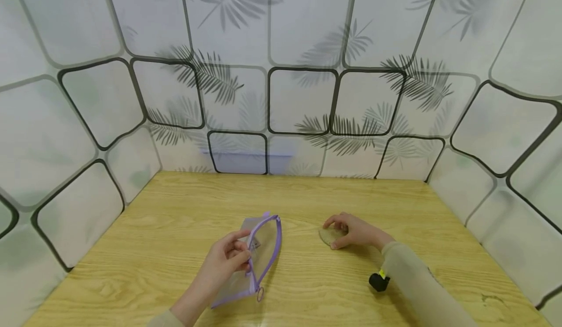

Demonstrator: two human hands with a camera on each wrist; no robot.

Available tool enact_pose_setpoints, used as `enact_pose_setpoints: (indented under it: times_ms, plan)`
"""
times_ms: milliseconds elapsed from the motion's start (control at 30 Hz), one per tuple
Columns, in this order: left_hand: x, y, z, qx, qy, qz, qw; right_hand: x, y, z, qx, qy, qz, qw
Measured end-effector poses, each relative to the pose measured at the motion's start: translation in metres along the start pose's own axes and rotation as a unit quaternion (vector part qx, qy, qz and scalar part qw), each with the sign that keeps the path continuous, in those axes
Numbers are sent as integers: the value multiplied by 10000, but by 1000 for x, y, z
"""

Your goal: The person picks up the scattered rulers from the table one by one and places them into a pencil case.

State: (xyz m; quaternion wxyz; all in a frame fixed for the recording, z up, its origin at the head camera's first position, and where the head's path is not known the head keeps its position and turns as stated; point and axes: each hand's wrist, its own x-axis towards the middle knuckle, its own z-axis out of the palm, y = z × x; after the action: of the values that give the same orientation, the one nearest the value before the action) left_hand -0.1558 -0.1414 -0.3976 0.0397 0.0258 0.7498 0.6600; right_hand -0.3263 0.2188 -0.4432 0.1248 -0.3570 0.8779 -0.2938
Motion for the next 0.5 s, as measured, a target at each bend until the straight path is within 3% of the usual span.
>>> enact_pose_setpoints:
  times_ms: [500]
  plan:
    - [1, 1, 0, 32, 34, 40, 10000, -1, -9, -8, -235, -313, 322, 9987]
